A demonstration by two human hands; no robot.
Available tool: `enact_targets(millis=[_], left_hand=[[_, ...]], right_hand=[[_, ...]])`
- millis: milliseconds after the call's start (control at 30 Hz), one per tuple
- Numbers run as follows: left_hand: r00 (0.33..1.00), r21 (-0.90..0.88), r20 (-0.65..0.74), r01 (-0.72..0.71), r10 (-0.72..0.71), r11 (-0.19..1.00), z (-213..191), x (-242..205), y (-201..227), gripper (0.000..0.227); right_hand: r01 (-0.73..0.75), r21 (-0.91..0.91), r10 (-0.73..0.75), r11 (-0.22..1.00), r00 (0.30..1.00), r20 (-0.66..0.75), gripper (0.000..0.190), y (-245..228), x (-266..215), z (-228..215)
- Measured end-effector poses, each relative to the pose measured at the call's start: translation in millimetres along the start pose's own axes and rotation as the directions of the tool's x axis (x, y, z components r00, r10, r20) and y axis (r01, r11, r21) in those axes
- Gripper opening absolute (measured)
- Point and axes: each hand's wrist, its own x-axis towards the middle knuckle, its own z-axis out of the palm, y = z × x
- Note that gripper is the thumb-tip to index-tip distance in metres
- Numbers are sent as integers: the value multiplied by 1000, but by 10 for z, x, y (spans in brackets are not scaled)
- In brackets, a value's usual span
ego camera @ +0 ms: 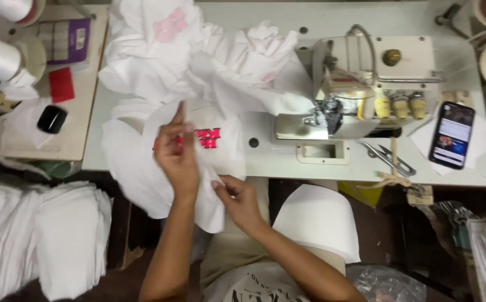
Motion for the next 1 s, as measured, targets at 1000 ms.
enact_targets(millis=[1000], left_hand=[[390, 162, 920, -480, 44, 862, 673, -2382, -1171, 8]], right_hand=[[-376, -495, 71, 783, 845, -530, 10, 1186, -996, -2806]])
